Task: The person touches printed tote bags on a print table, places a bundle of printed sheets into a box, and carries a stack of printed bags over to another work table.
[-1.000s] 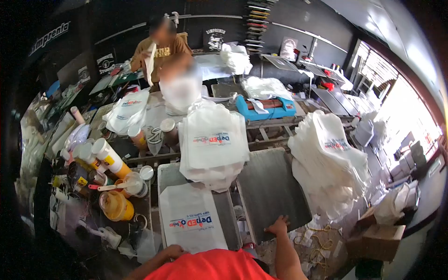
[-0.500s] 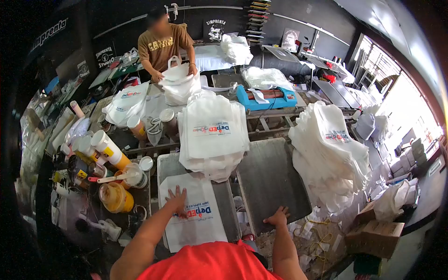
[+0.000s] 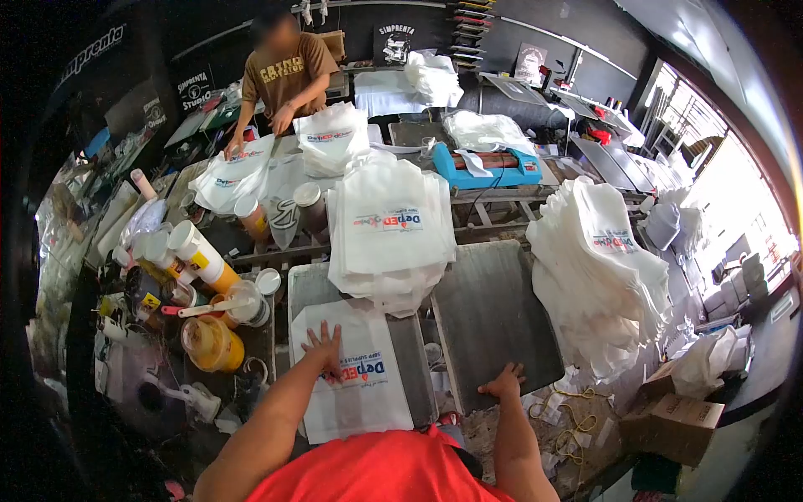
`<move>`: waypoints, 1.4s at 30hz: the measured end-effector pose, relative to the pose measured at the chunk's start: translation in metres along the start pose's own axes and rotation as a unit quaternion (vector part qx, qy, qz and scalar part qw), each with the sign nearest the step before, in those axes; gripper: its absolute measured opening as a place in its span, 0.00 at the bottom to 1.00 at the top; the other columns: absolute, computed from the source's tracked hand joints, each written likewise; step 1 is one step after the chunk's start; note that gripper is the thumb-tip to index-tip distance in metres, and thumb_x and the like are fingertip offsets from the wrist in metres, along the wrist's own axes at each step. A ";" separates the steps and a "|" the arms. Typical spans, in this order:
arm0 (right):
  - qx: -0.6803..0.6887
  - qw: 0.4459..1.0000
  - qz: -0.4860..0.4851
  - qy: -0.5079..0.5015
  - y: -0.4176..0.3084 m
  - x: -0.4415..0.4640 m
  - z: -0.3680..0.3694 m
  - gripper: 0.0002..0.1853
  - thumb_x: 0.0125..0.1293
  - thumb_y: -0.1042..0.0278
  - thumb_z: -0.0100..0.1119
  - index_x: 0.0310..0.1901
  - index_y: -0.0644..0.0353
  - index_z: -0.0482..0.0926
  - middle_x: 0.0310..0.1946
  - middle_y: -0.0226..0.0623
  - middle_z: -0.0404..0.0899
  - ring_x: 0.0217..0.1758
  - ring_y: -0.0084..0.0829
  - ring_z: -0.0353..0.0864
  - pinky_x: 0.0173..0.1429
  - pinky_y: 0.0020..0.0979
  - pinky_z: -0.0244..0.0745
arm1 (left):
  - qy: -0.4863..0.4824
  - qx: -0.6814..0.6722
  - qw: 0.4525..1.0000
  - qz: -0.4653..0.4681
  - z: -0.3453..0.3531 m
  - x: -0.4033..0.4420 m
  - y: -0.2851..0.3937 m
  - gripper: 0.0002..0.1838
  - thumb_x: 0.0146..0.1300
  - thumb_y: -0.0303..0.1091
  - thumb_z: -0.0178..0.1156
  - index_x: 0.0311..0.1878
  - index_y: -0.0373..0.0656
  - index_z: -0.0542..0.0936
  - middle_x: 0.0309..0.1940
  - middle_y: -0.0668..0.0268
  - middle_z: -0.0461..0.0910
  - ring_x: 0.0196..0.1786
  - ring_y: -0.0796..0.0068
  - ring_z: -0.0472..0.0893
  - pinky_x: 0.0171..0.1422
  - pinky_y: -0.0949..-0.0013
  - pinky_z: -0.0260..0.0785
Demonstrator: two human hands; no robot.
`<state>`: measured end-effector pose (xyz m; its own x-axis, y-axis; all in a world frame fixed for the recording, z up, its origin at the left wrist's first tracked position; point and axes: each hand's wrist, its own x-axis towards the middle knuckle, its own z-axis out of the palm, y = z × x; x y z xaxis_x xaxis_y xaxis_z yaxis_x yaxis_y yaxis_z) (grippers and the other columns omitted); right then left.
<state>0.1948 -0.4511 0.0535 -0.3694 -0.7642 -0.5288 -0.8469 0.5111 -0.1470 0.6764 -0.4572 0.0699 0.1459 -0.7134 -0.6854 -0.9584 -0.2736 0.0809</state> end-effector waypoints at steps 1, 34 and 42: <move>-0.002 1.000 0.000 -0.001 0.001 0.002 0.002 0.75 0.27 0.44 0.83 0.73 0.68 0.43 0.76 0.56 0.36 0.76 0.64 0.42 0.76 0.51 0.52 | -0.001 -0.001 1.000 0.000 0.001 0.000 0.000 0.84 0.25 0.47 0.84 0.76 0.61 0.26 0.75 0.55 0.14 0.74 0.31 0.22 0.69 0.22 0.34; -0.005 1.000 0.013 0.021 0.004 0.005 0.008 0.72 0.27 0.48 0.84 0.73 0.65 0.46 0.76 0.52 0.37 0.76 0.64 0.43 0.75 0.48 0.54 | -0.025 0.007 1.000 0.002 -0.003 0.007 0.001 0.83 0.26 0.47 0.84 0.75 0.59 0.24 0.74 0.53 0.12 0.73 0.30 0.21 0.69 0.22 0.33; -0.012 1.000 0.017 0.016 0.006 0.007 0.008 0.73 0.27 0.47 0.84 0.73 0.65 0.44 0.76 0.54 0.36 0.76 0.64 0.42 0.75 0.48 0.54 | -0.013 0.009 1.000 -0.002 -0.002 0.002 0.004 0.84 0.25 0.47 0.84 0.75 0.60 0.24 0.74 0.53 0.11 0.73 0.30 0.21 0.69 0.22 0.33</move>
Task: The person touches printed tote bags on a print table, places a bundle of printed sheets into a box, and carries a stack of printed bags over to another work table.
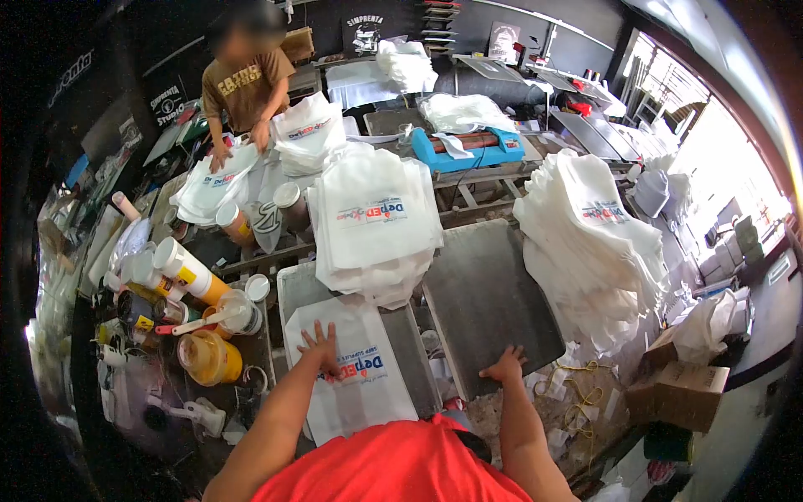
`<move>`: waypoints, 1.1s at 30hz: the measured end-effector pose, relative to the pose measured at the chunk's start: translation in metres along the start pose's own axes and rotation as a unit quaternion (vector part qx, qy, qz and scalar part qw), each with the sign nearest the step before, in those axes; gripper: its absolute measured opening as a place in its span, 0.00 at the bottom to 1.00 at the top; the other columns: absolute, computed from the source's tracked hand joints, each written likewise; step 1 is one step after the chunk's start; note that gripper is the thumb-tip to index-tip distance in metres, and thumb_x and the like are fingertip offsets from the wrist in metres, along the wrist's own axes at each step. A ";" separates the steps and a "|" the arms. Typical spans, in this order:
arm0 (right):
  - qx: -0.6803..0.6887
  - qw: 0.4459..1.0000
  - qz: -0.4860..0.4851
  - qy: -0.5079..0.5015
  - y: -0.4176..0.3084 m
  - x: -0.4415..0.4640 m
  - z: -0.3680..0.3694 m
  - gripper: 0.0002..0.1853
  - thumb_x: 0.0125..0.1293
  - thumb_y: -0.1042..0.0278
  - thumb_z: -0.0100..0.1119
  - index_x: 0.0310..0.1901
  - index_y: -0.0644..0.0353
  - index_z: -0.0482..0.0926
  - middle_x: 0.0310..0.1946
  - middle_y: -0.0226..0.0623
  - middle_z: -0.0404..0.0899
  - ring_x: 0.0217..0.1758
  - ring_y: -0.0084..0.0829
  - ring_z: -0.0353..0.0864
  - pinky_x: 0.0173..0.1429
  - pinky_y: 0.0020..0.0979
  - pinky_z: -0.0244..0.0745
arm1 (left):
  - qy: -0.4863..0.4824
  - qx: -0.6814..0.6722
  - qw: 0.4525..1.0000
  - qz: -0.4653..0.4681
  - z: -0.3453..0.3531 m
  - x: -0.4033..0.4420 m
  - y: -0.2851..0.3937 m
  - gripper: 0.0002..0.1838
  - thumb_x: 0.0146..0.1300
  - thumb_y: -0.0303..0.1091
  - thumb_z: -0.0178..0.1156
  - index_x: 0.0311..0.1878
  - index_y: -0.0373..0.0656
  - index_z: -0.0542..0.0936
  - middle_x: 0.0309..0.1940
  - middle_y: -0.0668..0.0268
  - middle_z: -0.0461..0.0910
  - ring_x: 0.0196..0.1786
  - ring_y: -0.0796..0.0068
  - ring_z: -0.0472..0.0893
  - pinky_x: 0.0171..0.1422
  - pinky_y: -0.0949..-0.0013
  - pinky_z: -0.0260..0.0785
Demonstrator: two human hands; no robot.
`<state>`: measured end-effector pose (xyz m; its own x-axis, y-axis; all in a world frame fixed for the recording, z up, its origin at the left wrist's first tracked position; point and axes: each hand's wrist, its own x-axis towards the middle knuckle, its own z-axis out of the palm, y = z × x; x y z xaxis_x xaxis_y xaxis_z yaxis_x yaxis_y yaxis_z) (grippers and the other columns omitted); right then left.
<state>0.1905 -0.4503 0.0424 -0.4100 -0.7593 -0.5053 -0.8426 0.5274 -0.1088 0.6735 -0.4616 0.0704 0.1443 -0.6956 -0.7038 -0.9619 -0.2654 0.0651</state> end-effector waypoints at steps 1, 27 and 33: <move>0.003 1.000 0.003 0.001 0.002 0.001 0.001 0.73 0.27 0.47 0.84 0.73 0.65 0.44 0.76 0.54 0.36 0.76 0.64 0.42 0.75 0.48 0.54 | 0.001 0.004 1.000 0.003 -0.001 0.001 0.001 0.84 0.25 0.47 0.84 0.75 0.60 0.24 0.74 0.53 0.11 0.73 0.30 0.21 0.69 0.22 0.33; 0.056 0.998 -0.012 0.003 0.011 -0.009 0.001 0.64 0.34 0.59 0.82 0.73 0.54 0.48 0.77 0.50 0.36 0.75 0.70 0.37 0.66 0.68 0.60 | -0.018 0.075 0.997 -0.029 0.012 0.022 0.013 0.91 0.17 0.55 0.85 0.73 0.55 0.19 0.74 0.49 0.15 0.75 0.32 0.27 0.70 0.25 0.44; 0.103 0.995 -0.013 0.007 0.012 -0.020 -0.005 0.62 0.33 0.57 0.82 0.72 0.55 0.52 0.76 0.52 0.37 0.75 0.71 0.37 0.66 0.69 0.58 | -0.017 0.109 0.994 -0.020 0.019 0.031 0.006 0.92 0.17 0.57 0.84 0.71 0.47 0.16 0.74 0.45 0.16 0.76 0.34 0.26 0.74 0.32 0.38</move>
<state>0.1867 -0.4302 0.0559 -0.3954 -0.7782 -0.4879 -0.7642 0.5734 -0.2952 0.6677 -0.4723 0.0350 0.1798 -0.6635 -0.7263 -0.9834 -0.1395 -0.1160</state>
